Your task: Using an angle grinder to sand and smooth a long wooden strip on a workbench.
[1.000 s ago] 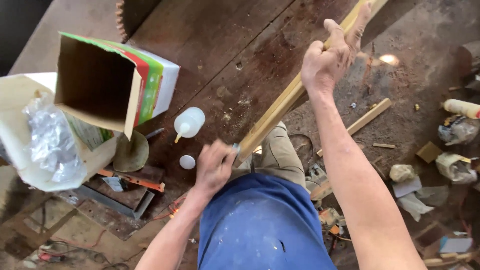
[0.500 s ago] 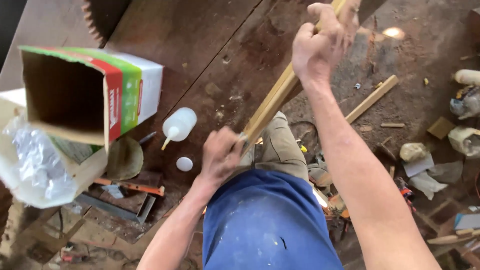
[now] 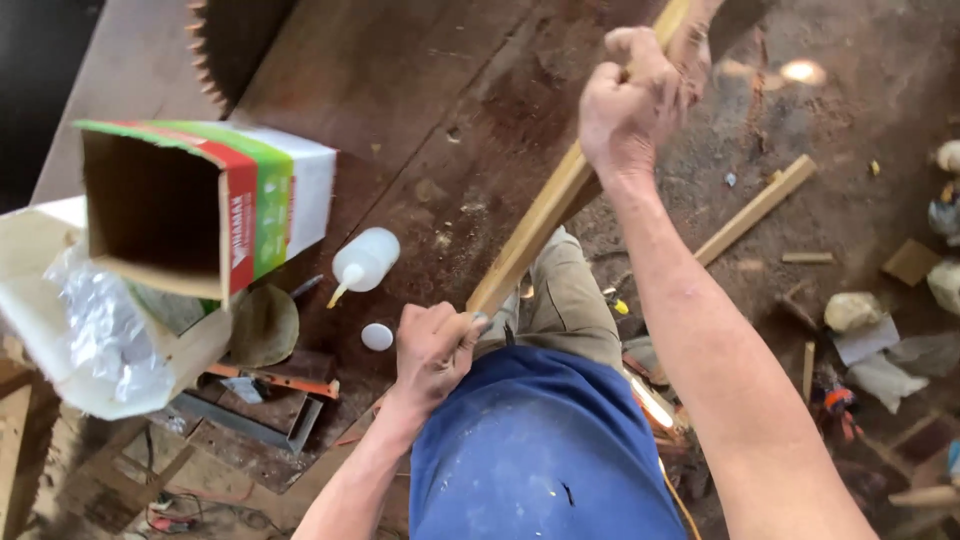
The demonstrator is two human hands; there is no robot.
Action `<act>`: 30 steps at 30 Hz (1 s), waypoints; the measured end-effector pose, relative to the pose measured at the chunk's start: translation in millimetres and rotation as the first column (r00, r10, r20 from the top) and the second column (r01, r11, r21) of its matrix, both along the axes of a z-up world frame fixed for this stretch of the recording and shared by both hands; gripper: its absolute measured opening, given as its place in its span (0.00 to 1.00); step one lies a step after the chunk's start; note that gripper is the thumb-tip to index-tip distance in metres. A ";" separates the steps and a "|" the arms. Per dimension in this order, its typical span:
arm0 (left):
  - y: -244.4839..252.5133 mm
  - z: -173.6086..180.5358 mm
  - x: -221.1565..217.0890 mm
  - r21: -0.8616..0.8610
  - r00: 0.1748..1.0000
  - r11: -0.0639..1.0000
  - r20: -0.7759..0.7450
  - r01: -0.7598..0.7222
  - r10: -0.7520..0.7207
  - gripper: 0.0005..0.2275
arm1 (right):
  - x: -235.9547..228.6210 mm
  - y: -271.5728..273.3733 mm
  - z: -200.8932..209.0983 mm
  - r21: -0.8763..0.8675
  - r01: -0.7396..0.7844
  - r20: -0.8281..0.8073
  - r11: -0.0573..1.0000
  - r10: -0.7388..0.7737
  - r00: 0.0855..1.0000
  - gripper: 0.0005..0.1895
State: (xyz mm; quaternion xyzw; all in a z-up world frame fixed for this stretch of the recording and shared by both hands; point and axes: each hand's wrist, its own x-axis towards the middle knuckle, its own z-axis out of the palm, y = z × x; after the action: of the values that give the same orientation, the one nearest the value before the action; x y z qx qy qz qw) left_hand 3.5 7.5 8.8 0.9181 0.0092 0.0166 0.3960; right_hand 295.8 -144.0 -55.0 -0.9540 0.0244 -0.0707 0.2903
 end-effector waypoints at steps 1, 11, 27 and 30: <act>-0.7 0.0 7.0 0.058 0.999 0.998 0.038 0.021 -0.023 0.09 | -0.6 0.0 2.1 0.030 -0.049 0.065 0.998 0.047 0.997 0.11; -2.2 18.1 1.2 0.177 0.994 0.984 0.100 0.030 -0.049 0.05 | 0.1 -3.1 -10.3 0.068 -0.151 0.198 0.986 0.135 0.971 0.15; -13.4 36.2 21.4 0.261 0.980 0.965 0.182 0.028 -0.077 0.09 | 1.6 3.9 -5.1 0.141 -0.240 0.212 0.960 0.208 0.955 0.11; -14.6 34.5 20.7 0.290 0.985 0.956 0.151 0.035 -0.082 0.08 | -3.7 -2.5 4.5 0.054 -0.073 0.052 0.996 0.070 0.996 0.12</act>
State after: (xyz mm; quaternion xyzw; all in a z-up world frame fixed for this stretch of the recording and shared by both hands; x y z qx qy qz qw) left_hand 24.2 -7.1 43.4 0.9611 -0.0528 0.0802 0.2589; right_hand 292.1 -146.6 -50.4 -0.9437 -0.0153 -0.0836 0.3197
